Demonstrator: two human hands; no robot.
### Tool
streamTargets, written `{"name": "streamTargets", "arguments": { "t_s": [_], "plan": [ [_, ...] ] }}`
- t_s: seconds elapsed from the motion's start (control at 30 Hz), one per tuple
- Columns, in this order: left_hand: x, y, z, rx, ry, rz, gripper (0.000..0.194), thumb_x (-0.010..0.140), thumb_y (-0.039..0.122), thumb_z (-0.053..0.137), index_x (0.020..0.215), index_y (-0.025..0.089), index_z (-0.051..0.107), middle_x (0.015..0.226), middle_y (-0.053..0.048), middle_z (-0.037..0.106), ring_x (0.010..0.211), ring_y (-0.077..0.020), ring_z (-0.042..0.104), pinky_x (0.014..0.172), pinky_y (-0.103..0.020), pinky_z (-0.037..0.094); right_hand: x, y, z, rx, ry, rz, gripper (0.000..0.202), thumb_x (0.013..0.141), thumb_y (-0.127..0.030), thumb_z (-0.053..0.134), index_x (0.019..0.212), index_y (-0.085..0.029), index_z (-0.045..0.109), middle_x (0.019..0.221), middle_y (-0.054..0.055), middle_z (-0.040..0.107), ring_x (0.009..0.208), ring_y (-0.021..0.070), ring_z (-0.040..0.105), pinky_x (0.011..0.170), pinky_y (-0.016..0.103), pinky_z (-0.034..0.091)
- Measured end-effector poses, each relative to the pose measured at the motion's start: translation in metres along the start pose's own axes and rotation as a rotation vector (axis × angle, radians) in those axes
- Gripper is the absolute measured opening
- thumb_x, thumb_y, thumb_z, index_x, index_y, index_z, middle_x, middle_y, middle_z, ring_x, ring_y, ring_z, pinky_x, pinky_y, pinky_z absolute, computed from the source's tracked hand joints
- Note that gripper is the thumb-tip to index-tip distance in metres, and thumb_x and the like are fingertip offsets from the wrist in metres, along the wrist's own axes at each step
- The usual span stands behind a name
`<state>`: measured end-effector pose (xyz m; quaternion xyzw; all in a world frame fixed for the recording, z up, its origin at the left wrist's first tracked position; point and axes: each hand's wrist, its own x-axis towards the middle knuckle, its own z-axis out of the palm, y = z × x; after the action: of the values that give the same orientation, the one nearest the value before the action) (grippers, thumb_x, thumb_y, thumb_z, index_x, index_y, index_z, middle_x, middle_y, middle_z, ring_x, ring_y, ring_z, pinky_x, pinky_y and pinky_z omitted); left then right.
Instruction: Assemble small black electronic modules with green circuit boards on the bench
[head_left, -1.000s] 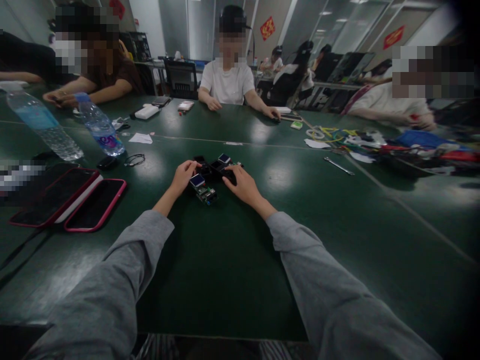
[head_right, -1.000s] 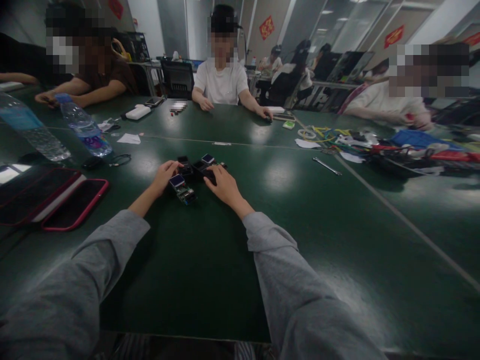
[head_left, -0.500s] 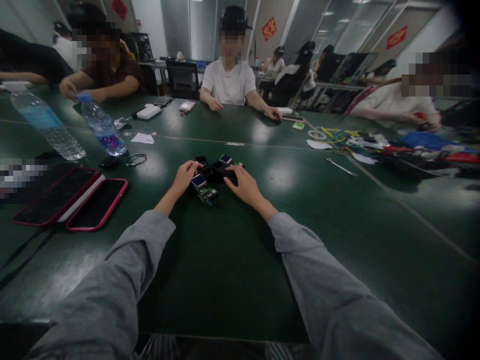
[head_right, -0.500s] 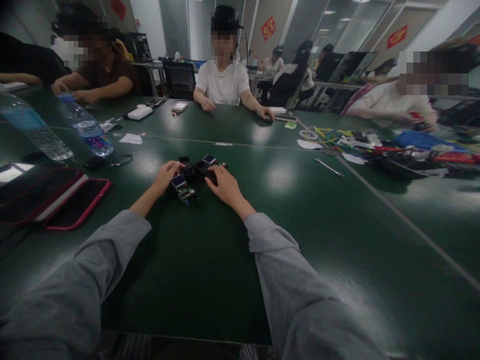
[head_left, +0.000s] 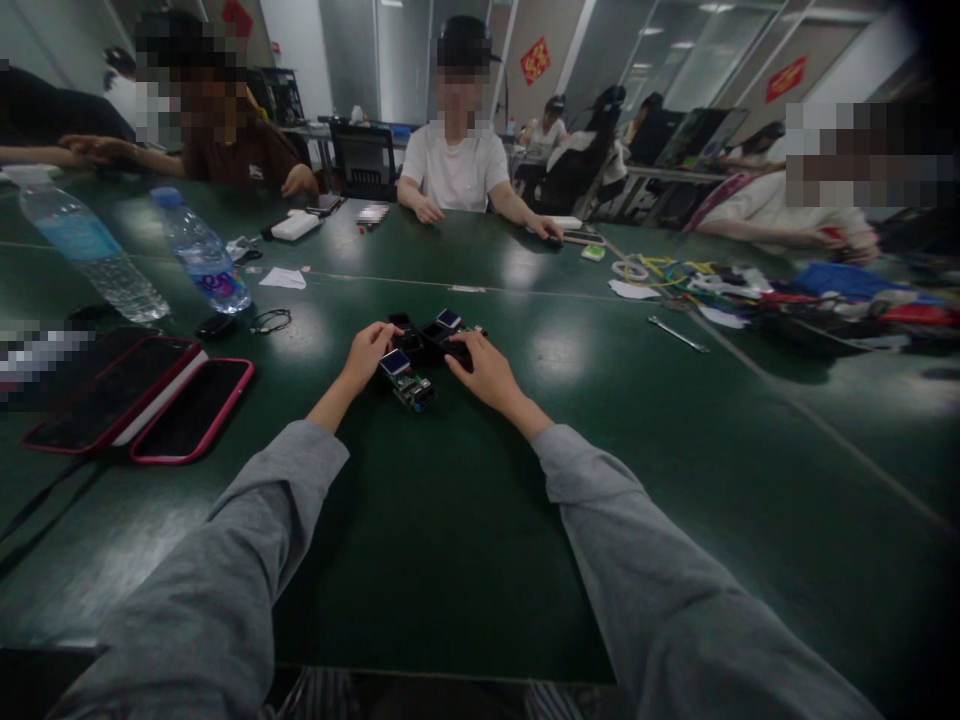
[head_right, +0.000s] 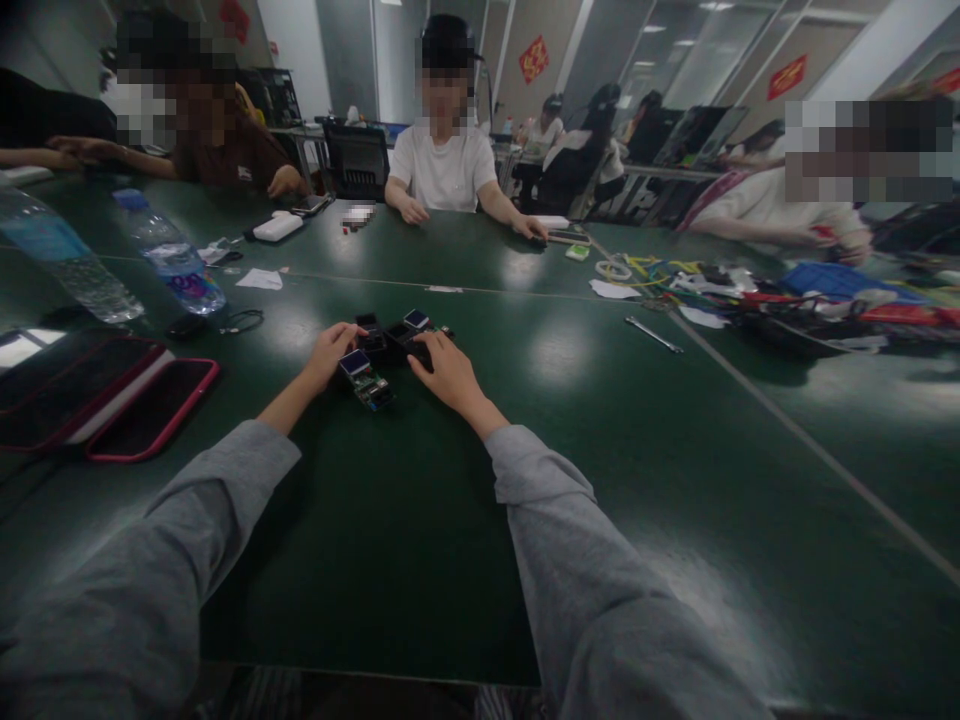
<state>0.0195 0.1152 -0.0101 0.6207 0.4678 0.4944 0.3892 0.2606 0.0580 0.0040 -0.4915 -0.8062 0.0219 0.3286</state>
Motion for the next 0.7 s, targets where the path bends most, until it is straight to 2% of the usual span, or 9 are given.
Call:
{"name": "streamTargets", "arguments": {
  "t_s": [0.53,0.7],
  "plan": [
    [0.0002,0.0000,-0.0001,0.007,-0.010,-0.025,0.032,0.088,0.045,0.050,0.089,0.018,0.067,0.061,0.003,0.052,0.055,-0.0116,0.048,0.056,-0.025,0.036,0.0004,-0.0004,-0.0011,-0.013,0.016,-0.028,0.032,0.094,-0.037,0.050,0.122,-0.021,0.051,0.117,0.010,0.059,0.106,0.0249,0.059,0.089,0.042,0.051],
    [-0.0013,0.0028,-0.0004,0.008,-0.012,-0.015,0.034,0.087,0.048,0.050,0.088,0.018,0.067,0.061,0.002,0.051,0.056,-0.0119,0.047,0.056,-0.025,0.036,-0.0003,-0.0017,-0.0038,-0.026,0.074,-0.027,0.032,0.097,-0.038,0.046,0.123,-0.021,0.051,0.119,0.011,0.058,0.113,0.0261,0.056,0.095,0.043,0.048]
  ]
}}
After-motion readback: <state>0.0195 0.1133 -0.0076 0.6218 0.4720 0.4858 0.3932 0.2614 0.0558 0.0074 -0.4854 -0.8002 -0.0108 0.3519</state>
